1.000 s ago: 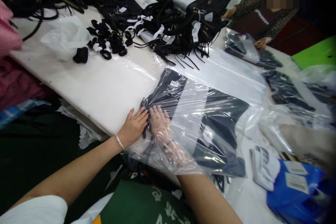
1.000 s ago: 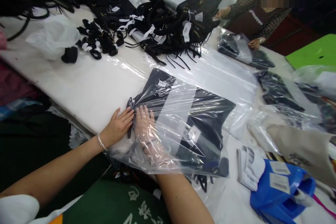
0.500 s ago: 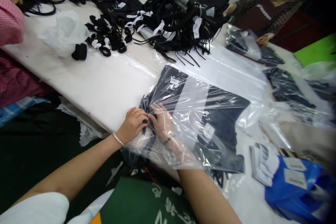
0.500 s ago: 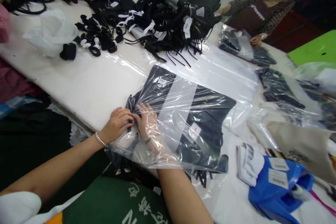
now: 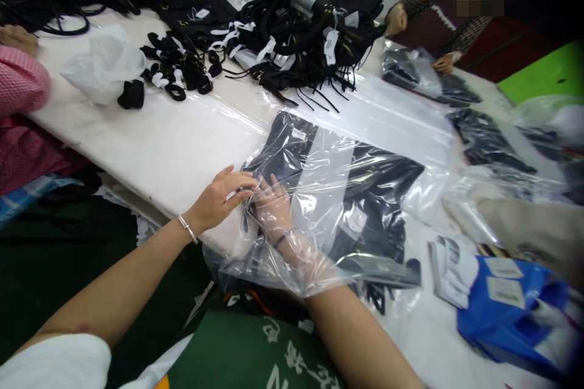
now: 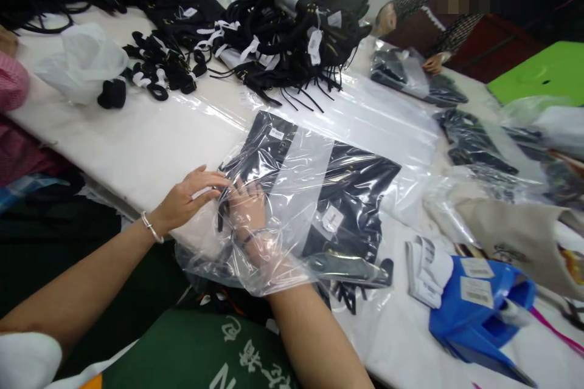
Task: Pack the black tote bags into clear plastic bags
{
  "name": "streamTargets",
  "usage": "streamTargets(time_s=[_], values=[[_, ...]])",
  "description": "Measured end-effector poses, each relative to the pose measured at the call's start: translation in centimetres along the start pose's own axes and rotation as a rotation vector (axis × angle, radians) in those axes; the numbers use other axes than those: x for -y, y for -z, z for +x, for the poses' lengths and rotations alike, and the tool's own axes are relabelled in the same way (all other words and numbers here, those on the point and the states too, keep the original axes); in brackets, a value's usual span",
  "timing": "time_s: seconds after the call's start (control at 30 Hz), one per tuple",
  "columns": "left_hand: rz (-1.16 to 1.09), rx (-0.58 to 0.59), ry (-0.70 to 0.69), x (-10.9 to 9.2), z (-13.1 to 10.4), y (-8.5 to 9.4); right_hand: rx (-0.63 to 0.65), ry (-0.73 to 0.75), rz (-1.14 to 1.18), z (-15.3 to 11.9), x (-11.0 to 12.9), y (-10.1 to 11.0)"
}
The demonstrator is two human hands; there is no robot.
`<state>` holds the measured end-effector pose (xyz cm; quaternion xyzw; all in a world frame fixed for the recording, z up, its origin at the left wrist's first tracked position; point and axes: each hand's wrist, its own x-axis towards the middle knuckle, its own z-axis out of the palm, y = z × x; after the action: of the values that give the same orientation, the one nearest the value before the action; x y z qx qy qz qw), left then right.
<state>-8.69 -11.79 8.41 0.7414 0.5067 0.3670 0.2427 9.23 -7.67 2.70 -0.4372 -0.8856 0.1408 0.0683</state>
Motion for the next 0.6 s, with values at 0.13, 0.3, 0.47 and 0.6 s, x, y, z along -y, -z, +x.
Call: streamTargets(time_s=[0.13, 0.3, 0.47, 0.6], values=[[0.176, 0.186, 0.036, 1.4, 2.5, -2.8, 0.022, -0.05, 0.019, 0.2, 1.3, 0.6], [0.379, 0.196, -0.045, 4.3, 1.6, -5.9, -0.056, 0.023, 0.096, -1.6, 0.7, -0.2], [0.409, 0.229, -0.054, 5.1, 1.1, -5.4, -0.088, -0.034, 0.148, -4.1, 1.7, -1.2], [0.258, 0.273, 0.117, 2.8, 3.2, -5.8, -0.095, -0.011, 0.123, -3.5, 2.2, -1.1]])
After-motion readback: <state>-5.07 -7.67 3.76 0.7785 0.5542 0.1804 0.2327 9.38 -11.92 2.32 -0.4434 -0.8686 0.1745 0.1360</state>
